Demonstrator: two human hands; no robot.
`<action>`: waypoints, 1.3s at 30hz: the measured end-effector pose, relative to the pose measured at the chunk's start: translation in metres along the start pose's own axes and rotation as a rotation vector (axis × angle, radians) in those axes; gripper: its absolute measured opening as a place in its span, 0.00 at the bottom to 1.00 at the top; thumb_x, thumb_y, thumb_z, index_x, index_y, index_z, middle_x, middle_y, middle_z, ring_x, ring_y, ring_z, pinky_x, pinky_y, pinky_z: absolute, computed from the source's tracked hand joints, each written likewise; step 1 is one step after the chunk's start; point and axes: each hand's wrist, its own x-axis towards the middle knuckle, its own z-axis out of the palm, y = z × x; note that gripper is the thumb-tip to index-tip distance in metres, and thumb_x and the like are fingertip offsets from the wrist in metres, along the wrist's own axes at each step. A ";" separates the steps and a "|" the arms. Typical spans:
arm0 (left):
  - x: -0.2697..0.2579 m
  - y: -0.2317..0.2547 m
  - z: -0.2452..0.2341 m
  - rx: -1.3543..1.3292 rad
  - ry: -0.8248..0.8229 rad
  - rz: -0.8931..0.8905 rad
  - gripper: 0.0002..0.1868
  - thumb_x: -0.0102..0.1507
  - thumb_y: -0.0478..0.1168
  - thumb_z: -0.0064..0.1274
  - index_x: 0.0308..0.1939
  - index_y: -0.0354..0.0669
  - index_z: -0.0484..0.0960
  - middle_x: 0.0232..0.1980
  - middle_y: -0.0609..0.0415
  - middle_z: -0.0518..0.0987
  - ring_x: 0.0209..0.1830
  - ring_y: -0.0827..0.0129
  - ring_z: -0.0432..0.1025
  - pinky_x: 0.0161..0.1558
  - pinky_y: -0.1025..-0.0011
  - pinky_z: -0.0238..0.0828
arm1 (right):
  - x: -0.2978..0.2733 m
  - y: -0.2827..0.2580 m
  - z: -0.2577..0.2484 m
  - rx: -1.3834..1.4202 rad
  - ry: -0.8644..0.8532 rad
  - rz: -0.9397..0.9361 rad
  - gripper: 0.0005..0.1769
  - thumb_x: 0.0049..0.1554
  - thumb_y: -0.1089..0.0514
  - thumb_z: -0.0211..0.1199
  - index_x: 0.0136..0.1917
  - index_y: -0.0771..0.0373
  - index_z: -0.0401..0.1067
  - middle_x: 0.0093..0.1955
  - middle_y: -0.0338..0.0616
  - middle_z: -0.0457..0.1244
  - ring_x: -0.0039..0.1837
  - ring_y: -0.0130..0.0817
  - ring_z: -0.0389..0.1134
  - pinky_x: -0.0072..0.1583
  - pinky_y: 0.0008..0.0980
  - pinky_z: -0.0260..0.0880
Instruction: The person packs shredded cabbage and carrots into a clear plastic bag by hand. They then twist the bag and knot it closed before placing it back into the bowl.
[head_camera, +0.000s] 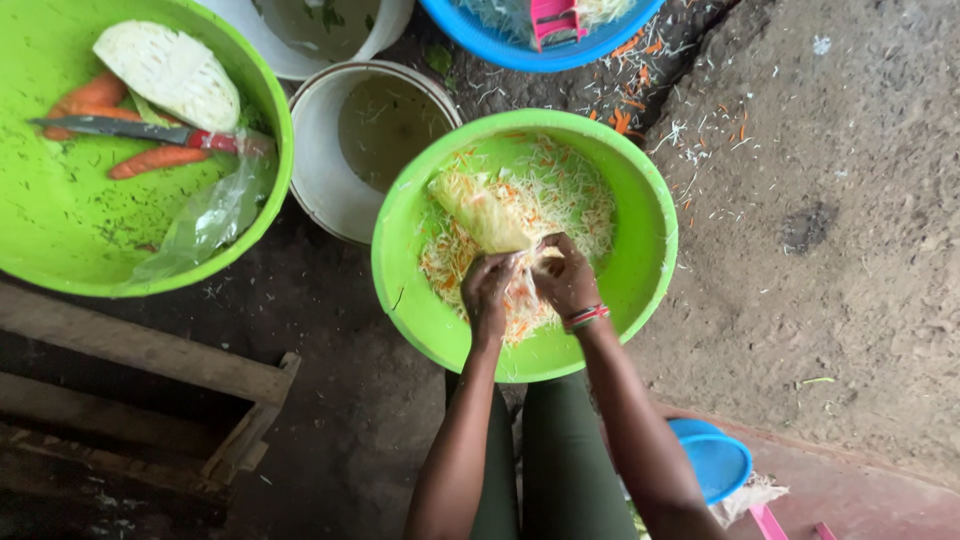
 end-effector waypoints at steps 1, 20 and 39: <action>-0.004 0.006 -0.004 0.111 -0.016 0.025 0.11 0.68 0.42 0.57 0.50 0.40 0.87 0.45 0.55 0.82 0.43 0.71 0.75 0.47 0.73 0.75 | 0.000 -0.006 0.002 -0.044 0.123 0.027 0.18 0.54 0.67 0.68 0.58 0.69 0.74 0.35 0.53 0.66 0.36 0.36 0.65 0.39 0.33 0.64; -0.017 0.063 -0.009 0.519 0.053 0.107 0.14 0.72 0.38 0.52 0.58 0.39 0.87 0.35 0.53 0.70 0.34 0.73 0.65 0.37 0.75 0.65 | -0.047 -0.037 0.024 0.357 0.049 -0.051 0.38 0.50 0.66 0.67 0.71 0.60 0.56 0.40 0.40 0.69 0.43 0.25 0.73 0.45 0.26 0.76; -0.010 0.149 -0.012 0.986 -0.012 0.631 0.18 0.67 0.29 0.55 0.60 0.42 0.83 0.34 0.49 0.75 0.30 0.63 0.72 0.32 0.65 0.69 | -0.058 -0.131 -0.046 -0.896 0.182 -0.935 0.26 0.52 0.65 0.59 0.61 0.44 0.76 0.61 0.49 0.64 0.61 0.47 0.66 0.56 0.42 0.71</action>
